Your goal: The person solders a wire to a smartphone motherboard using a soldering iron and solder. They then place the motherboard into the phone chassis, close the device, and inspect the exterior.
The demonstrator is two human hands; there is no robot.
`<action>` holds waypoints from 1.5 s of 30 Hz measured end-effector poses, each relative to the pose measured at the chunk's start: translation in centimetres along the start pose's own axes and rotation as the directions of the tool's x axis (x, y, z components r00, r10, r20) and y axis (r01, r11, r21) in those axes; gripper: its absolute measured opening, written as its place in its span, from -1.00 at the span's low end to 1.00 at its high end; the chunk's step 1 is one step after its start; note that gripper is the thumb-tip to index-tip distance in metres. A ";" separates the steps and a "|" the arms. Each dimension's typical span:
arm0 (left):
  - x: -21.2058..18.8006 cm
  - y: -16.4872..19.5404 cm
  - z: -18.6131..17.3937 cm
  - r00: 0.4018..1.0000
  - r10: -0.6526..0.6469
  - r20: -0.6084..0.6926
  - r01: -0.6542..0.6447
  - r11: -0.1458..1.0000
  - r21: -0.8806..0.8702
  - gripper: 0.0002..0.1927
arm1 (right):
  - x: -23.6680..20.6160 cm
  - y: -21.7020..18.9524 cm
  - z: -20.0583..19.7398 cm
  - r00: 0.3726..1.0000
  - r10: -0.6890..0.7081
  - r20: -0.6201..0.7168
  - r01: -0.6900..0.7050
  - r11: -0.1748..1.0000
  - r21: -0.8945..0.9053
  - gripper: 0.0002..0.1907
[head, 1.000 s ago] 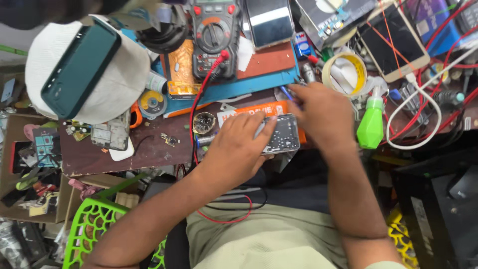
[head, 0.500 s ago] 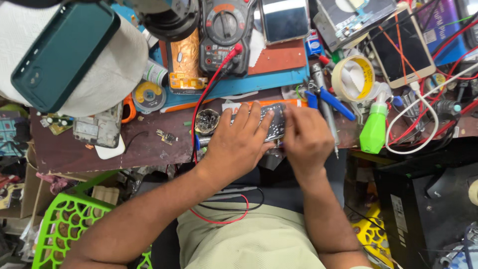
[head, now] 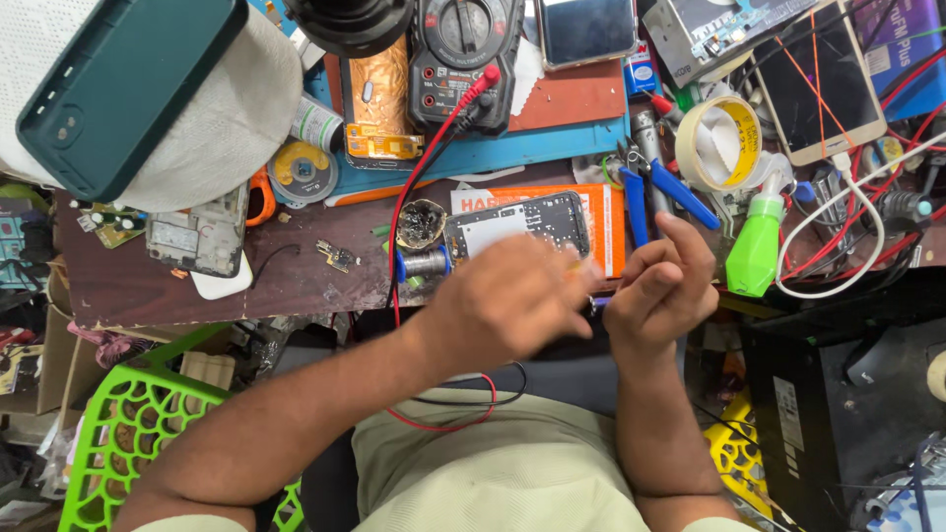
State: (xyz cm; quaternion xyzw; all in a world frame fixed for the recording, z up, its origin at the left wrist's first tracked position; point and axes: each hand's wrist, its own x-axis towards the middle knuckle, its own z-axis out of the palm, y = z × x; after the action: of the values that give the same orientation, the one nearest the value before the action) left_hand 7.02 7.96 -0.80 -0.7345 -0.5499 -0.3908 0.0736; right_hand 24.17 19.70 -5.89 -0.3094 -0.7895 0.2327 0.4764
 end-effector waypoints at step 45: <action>0.0 -1.9 0.7 0.961 -0.276 0.007 0.274 0.955 0.111 -0.78 | 6.6 3.2 6.1 0.977 0.210 0.042 -0.187 0.742 0.644 -0.54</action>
State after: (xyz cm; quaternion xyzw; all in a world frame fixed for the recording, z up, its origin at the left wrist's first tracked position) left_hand 5.70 9.06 -1.90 -0.6501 -0.6680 -0.3584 0.0522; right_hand 17.24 26.18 -6.68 -0.2128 -0.6159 0.5335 0.5392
